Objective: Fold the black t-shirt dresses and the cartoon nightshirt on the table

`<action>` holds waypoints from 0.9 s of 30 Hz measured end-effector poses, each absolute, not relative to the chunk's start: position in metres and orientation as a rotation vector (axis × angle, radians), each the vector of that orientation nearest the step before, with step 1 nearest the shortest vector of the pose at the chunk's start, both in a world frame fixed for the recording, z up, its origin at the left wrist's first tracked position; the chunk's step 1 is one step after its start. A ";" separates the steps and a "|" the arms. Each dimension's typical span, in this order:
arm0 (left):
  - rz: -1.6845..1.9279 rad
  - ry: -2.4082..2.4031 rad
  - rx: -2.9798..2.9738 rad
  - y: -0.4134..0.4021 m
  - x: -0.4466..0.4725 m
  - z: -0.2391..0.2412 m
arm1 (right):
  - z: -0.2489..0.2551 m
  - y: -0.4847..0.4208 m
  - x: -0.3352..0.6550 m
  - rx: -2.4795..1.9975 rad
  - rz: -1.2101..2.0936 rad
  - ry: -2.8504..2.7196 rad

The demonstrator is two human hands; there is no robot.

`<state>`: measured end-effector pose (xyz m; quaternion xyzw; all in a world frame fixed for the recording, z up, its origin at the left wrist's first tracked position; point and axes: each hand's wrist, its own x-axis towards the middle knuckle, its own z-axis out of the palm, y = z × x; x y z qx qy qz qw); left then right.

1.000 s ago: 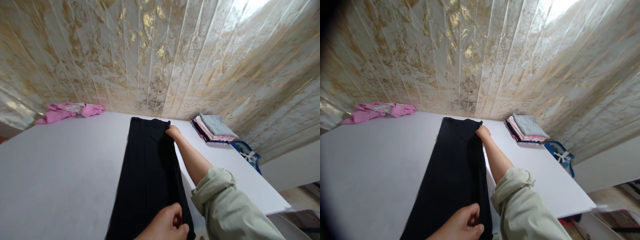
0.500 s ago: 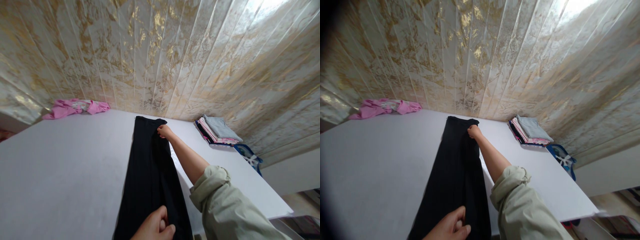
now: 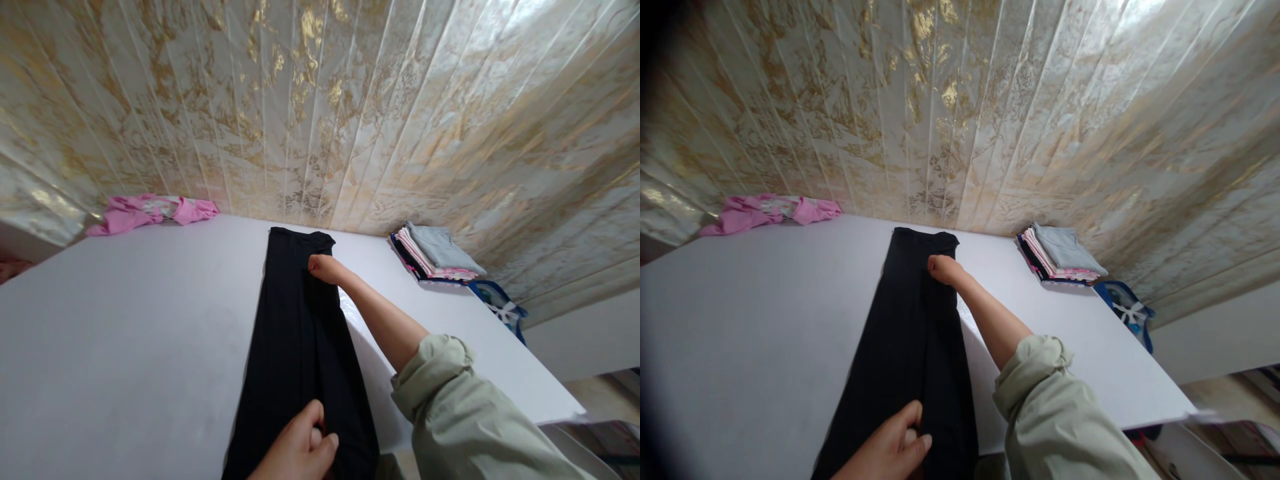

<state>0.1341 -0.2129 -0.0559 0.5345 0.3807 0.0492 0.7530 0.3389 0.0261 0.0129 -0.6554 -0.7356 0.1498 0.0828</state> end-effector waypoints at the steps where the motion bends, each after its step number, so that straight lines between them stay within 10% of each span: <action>1: 0.113 0.836 1.172 -0.213 0.133 -0.053 | 0.012 0.027 0.338 -1.958 0.423 -2.186; 13: 0.320 0.823 1.146 -0.228 0.099 -0.016 | 0.031 -0.039 0.356 -1.734 0.414 -2.009; 27: 0.272 0.932 1.814 -0.243 0.091 0.006 | 0.038 -0.278 0.334 -1.613 1.163 -1.799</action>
